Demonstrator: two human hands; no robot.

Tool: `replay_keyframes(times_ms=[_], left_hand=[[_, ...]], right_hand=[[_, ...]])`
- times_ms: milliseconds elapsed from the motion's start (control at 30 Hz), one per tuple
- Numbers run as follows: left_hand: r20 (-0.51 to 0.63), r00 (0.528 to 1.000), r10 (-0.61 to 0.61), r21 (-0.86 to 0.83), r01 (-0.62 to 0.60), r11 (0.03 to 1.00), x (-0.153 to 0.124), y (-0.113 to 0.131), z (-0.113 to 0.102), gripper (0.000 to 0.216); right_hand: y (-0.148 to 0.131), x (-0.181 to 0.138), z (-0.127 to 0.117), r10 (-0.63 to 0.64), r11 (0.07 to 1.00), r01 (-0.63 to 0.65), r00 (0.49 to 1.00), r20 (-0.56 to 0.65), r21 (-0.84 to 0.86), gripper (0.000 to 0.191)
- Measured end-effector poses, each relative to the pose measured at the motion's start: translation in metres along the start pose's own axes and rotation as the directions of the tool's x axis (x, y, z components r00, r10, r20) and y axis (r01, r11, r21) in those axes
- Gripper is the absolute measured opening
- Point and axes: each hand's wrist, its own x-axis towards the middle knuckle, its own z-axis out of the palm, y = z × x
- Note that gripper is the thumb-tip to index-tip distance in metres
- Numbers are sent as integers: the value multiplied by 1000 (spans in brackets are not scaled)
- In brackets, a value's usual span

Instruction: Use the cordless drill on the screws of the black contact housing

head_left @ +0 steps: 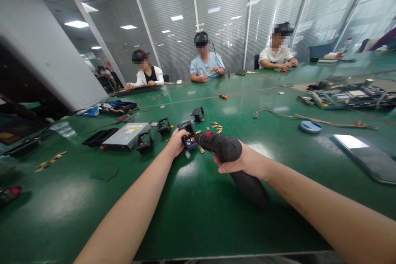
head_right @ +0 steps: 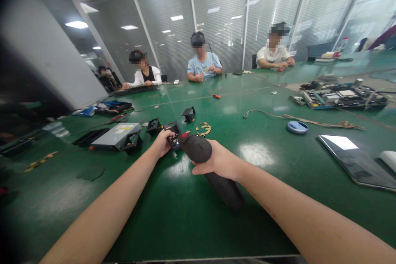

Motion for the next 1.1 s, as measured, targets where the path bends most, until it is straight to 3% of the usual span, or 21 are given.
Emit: replay_keyframes(times_ms=[333,800,1100], left_hand=[[19,1000,-3,-2,3,1000,-1,1,0,49],[10,1000,4,1,-4,1000,1,-1,0,46],[6,1000,19,14,-19,1000,1,-1,0,46]], right_hand=[[0,0,0,7,1000,-7,1000,6,-4,46],[-1,1,0,-41,999,42,999,27,-26,34],[-1,1,0,-31,1000,31,999,12,-1,39]])
